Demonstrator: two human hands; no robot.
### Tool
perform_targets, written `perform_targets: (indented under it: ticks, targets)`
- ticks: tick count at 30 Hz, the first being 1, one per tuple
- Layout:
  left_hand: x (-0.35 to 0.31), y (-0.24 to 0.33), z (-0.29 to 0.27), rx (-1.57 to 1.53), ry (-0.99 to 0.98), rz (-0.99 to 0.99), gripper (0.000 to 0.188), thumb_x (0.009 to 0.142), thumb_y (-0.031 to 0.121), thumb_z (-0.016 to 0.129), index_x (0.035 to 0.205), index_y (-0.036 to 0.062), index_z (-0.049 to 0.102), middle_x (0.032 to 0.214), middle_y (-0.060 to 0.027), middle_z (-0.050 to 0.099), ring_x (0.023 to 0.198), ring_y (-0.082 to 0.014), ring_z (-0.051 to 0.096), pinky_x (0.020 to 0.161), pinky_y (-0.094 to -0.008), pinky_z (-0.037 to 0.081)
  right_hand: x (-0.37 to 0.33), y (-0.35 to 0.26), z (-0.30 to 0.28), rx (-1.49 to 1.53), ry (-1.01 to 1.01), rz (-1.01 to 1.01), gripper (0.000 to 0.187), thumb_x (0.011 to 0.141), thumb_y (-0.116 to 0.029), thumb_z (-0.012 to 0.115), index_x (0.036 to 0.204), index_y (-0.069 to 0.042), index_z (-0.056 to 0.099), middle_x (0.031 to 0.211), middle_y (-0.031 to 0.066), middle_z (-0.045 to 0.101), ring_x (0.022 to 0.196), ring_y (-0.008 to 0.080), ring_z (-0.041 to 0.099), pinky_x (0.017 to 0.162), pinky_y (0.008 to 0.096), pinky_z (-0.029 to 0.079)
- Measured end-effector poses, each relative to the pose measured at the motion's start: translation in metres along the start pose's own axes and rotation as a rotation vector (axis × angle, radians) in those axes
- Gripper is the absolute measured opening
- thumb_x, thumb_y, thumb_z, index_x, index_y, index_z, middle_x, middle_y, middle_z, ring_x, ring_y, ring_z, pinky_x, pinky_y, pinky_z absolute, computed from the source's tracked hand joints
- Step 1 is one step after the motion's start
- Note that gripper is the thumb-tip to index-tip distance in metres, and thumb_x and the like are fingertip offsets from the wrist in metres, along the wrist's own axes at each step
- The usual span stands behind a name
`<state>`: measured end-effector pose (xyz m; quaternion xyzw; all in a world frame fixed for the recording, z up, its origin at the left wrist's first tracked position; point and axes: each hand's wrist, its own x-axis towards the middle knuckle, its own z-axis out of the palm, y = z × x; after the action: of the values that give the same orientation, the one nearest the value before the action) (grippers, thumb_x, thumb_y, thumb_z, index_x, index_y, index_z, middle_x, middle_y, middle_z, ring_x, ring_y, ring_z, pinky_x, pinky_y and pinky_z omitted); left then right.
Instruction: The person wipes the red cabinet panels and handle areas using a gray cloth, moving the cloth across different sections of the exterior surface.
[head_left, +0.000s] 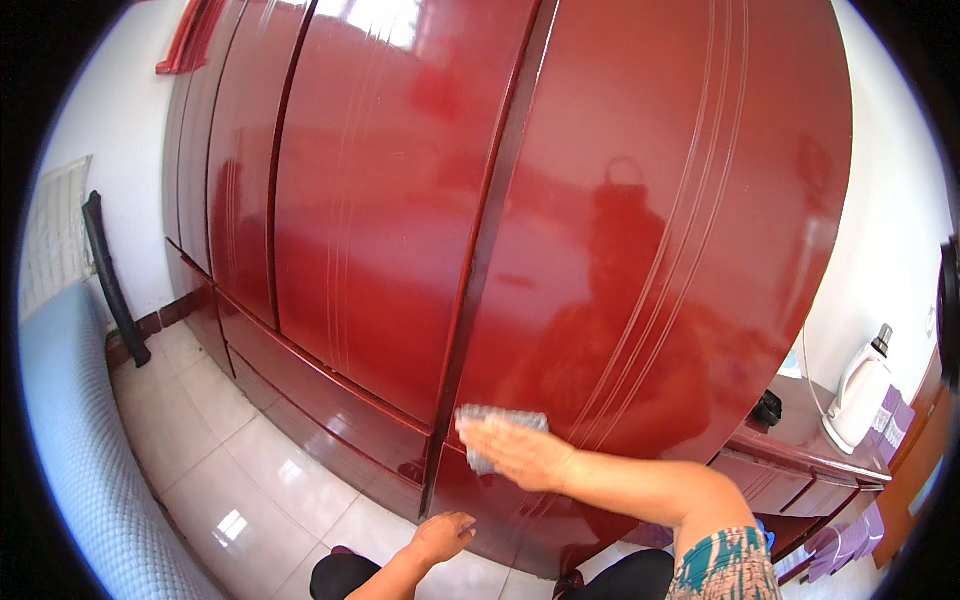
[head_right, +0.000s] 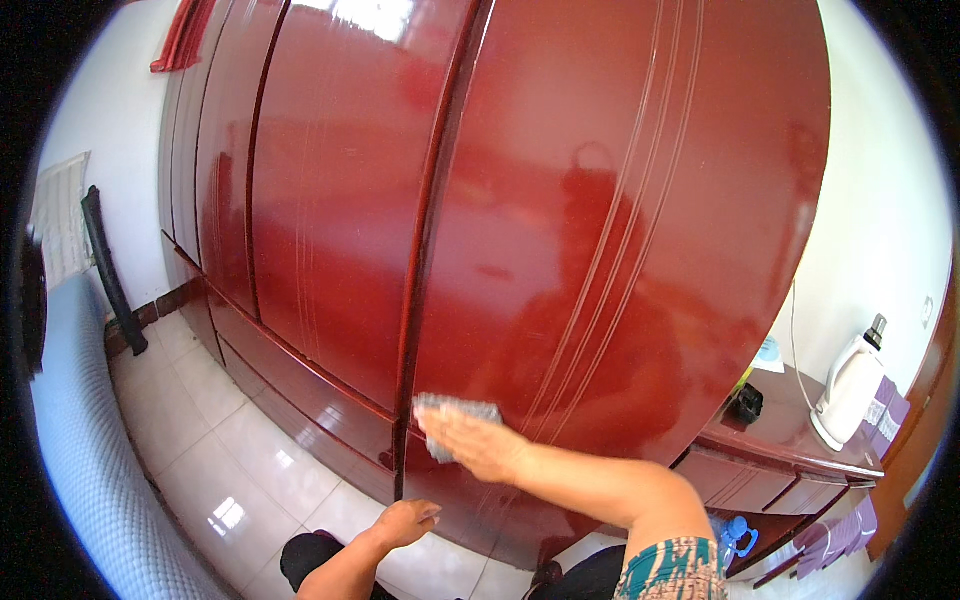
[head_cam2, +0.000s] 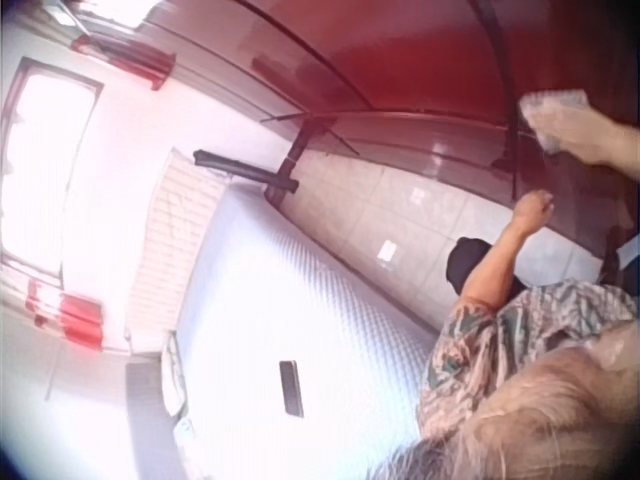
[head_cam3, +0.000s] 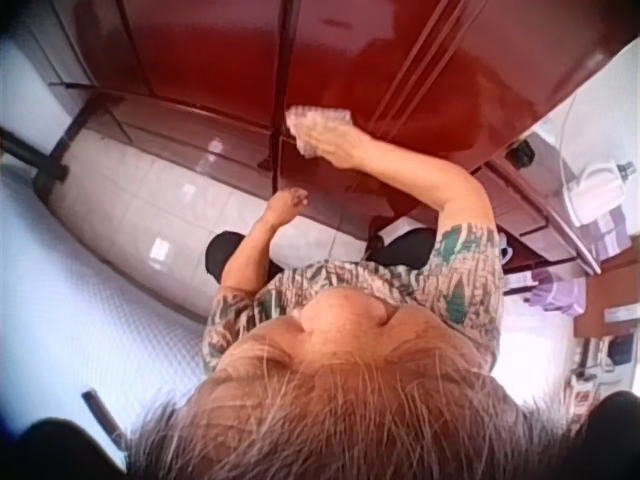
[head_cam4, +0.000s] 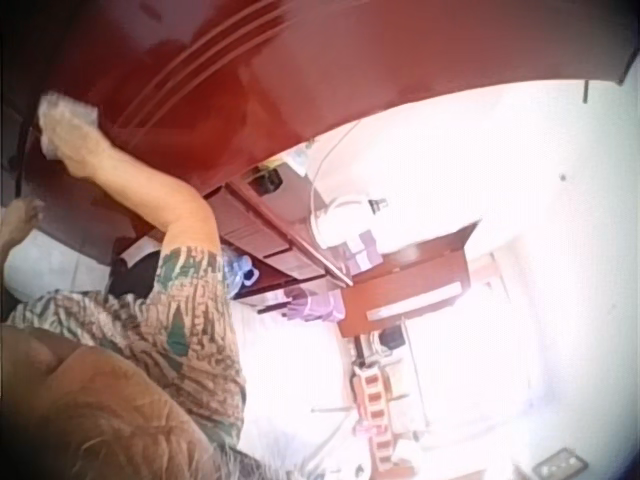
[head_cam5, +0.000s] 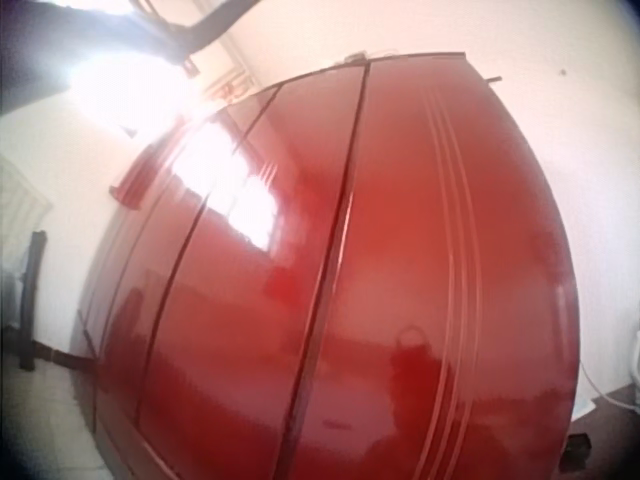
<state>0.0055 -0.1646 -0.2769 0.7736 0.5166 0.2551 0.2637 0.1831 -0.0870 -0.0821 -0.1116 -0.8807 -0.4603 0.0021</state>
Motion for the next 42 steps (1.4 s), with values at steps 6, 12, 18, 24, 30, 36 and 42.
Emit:
perform_targets:
  ticks: [6, 12, 18, 24, 30, 36, 42]
  targets:
    - [-0.009, -0.008, -0.003, 0.082, -0.028, 0.02, 0.031, 0.088, 0.027, 0.056, 0.109, 0.0063, 0.065, 0.113, -0.0154, 0.064, 0.107, -0.0328, 0.059, 0.092, -0.0417, 0.048, 0.048, 0.142, -0.101, 0.153, 0.362, 0.475, 0.072, 0.077, -0.026, 0.066, 0.142, -0.008, 0.04, 0.15, 0.0124, 0.035, 0.141, 0.0265, 0.029, 0.116, 0.0413, 0.019]
    - [-0.009, 0.013, -0.004, 0.039, -0.004, 0.056, 0.031, 0.088, 0.024, 0.058, 0.112, 0.0059, 0.063, 0.111, -0.0163, 0.065, 0.103, -0.0345, 0.061, 0.09, -0.0414, 0.048, 0.019, 0.215, -0.133, -0.531, 0.622, 0.805, 0.062, 0.09, -0.038, 0.057, 0.141, -0.005, 0.041, 0.147, 0.0117, 0.04, 0.138, 0.0279, 0.033, 0.11, 0.0428, 0.026]
    - [-0.009, 0.01, 0.002, 0.06, -0.072, -0.004, 0.029, 0.088, 0.024, 0.058, 0.111, 0.0063, 0.063, 0.111, -0.0171, 0.064, 0.103, -0.0347, 0.06, 0.09, -0.0411, 0.048, 0.04, 0.131, -0.1, -0.098, 0.325, 0.66, 0.072, 0.086, -0.038, 0.058, 0.145, -0.006, 0.034, 0.151, 0.0114, 0.033, 0.142, 0.0252, 0.027, 0.115, 0.0402, 0.018]
    - [-0.01, -0.004, 0.002, 0.063, -0.082, 0.003, 0.032, 0.087, 0.025, 0.057, 0.113, 0.006, 0.063, 0.114, -0.0177, 0.063, 0.107, -0.034, 0.059, 0.093, -0.0416, 0.047, 0.045, 0.016, -0.019, 0.035, 0.006, 0.309, 0.068, 0.089, -0.032, 0.051, 0.146, -0.002, 0.031, 0.154, 0.0099, 0.026, 0.144, 0.021, 0.02, 0.117, 0.0373, 0.013]
    - [-0.004, -0.002, -0.001, 0.068, -0.166, -0.054, 0.035, 0.088, 0.027, 0.057, 0.115, 0.0054, 0.063, 0.117, -0.0176, 0.063, 0.111, -0.033, 0.057, 0.096, -0.0408, 0.045, 0.034, -0.056, 0.031, 0.038, -0.011, 0.168, 0.057, 0.091, -0.017, 0.033, 0.144, 0.002, 0.032, 0.154, 0.0116, 0.027, 0.144, 0.0208, 0.022, 0.118, 0.0363, 0.012]
    - [0.001, -0.01, -0.004, 0.119, -0.191, -0.053, 0.038, 0.089, 0.028, 0.055, 0.119, 0.0055, 0.061, 0.119, -0.0173, 0.061, 0.113, -0.0331, 0.056, 0.097, -0.0413, 0.044, 0.026, -0.021, 0.002, -0.001, 0.004, 0.187, 0.055, 0.093, -0.022, 0.038, 0.144, -0.002, 0.036, 0.154, 0.0102, 0.029, 0.143, 0.0201, 0.024, 0.116, 0.0357, 0.015]
    - [0.002, -0.008, 0.009, 0.096, -0.265, -0.074, 0.038, 0.089, 0.028, 0.055, 0.119, 0.0062, 0.06, 0.122, -0.0169, 0.06, 0.115, -0.0323, 0.054, 0.099, -0.0398, 0.043, -0.011, 0.085, -0.082, 0.134, 0.152, 0.515, 0.074, 0.081, -0.034, 0.062, 0.144, -0.005, 0.037, 0.15, 0.0095, 0.036, 0.142, 0.0216, 0.027, 0.115, 0.0381, 0.017]
